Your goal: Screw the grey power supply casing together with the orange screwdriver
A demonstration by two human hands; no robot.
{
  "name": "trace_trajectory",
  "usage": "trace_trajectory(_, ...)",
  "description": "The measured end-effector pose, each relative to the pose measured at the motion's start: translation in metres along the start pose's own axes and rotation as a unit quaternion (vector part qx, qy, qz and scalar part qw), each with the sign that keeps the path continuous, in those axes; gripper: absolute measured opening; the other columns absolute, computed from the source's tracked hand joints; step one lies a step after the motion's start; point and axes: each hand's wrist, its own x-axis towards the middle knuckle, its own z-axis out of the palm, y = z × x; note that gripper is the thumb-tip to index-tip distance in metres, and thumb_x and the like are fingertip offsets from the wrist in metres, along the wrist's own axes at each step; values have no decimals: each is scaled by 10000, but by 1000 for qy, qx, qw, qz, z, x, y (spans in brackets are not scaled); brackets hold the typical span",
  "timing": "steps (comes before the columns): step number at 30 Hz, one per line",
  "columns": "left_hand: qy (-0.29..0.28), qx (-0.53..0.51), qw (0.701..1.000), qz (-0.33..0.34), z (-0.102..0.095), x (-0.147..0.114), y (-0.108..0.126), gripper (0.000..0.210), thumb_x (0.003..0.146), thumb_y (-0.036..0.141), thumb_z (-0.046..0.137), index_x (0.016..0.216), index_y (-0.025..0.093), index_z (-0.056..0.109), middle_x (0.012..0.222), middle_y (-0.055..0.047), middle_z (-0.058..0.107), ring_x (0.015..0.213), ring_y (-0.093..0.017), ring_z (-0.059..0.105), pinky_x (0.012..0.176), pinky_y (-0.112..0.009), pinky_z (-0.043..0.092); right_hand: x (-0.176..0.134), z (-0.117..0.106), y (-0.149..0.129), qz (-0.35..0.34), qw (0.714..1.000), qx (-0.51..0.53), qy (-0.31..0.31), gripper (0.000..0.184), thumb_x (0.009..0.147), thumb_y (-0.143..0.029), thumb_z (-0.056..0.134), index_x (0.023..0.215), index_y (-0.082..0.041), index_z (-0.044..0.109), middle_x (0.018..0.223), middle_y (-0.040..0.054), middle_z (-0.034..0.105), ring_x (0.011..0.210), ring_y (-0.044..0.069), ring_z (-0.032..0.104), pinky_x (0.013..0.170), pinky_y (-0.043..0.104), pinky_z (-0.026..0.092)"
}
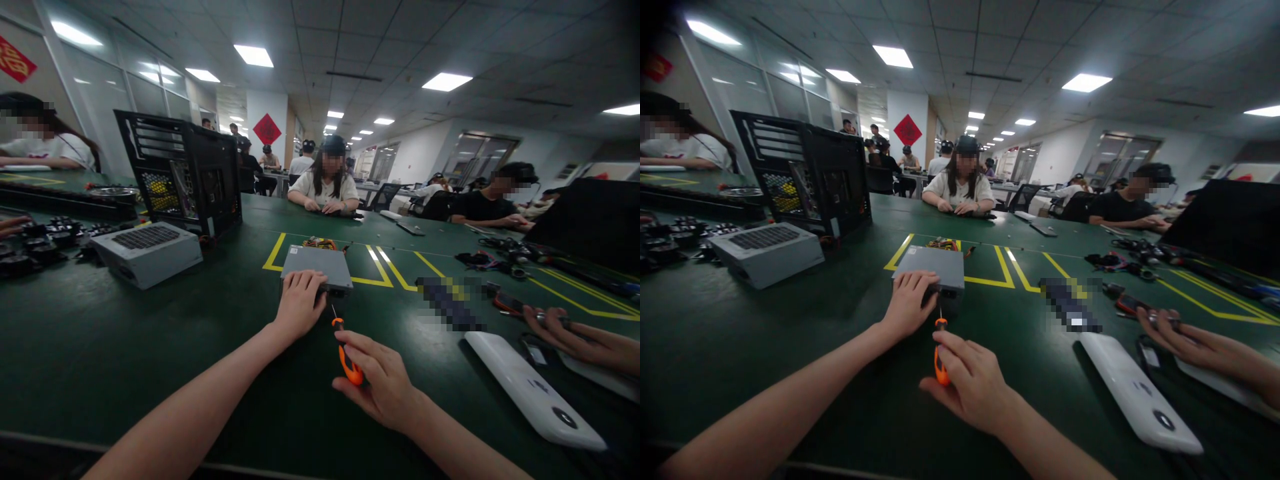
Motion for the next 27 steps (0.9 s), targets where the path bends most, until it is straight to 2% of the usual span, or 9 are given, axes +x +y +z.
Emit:
trace_trajectory(3,-1,2,1000,-2,1,1,0,259,778,203,499,1036,216,517,1105,-52,546,1061,-219,445,945,-401,279,-3,1,1,24,999,33,7,303,814,-353,506,1015,-150,403,1012,167,610,903,196,623,688,287,537)
trace_trajectory(6,-4,3,1000,-1,2,0,0,264,782,205,496,1045,218,512,1114,-52,540,1069,-220,440,932,-399,288,-1,-2,-2,25,998,38,-51,352,819,-314,461,1106,-122,393,1091,189,574,971,215,596,718,309,531)
trace_trajectory(9,-5,3,1000,-2,2,0,0,267,790,210,491,1056,222,507,1121,-49,537,1073,-221,434,924,-398,289,2,-5,-5,-2,994,6,-105,391,821,-280,436,1185,-138,404,1145,195,539,961,233,594,697,332,528)
trace_trajectory(12,-7,1,1000,-3,2,-1,-1,270,797,218,484,1067,225,501,1121,-44,537,1067,-219,434,918,-399,288,3,-4,-4,-14,996,-13,-87,333,823,-283,472,1129,-155,447,1101,180,572,862,214,626,665,325,529)
trace_trajectory(16,-7,-2,1000,-1,1,-1,-1,263,804,229,476,1066,224,502,1117,-41,538,1060,-216,436,917,-394,289,0,0,-1,19,998,36,-44,320,819,-322,499,1065,-139,406,1062,178,596,848,191,637,668,291,537)
trace_trajectory(19,-4,1,1000,-4,1,-1,-1,261,800,228,481,1060,223,506,1114,-45,539,1062,-219,435,916,-391,291,0,0,-1,25,996,49,-65,327,826,-324,463,1080,-129,396,1078,187,581,886,199,627,686,303,537)
trace_trajectory(22,-3,5,1000,-7,1,-1,0,256,800,226,479,1054,225,509,1111,-47,539,1063,-223,435,912,-392,296,4,-3,-3,-8,995,15,-99,352,831,-284,430,1145,-126,423,1082,185,579,873,211,621,663,324,531)
trace_trajectory(27,-3,7,1000,-2,1,-1,-1,260,797,226,485,1056,229,504,1116,-44,538,1065,-219,436,919,-393,292,4,-3,-2,-26,997,3,-69,303,826,-278,492,1090,-131,476,1059,171,603,789,182,623,632,302,516)
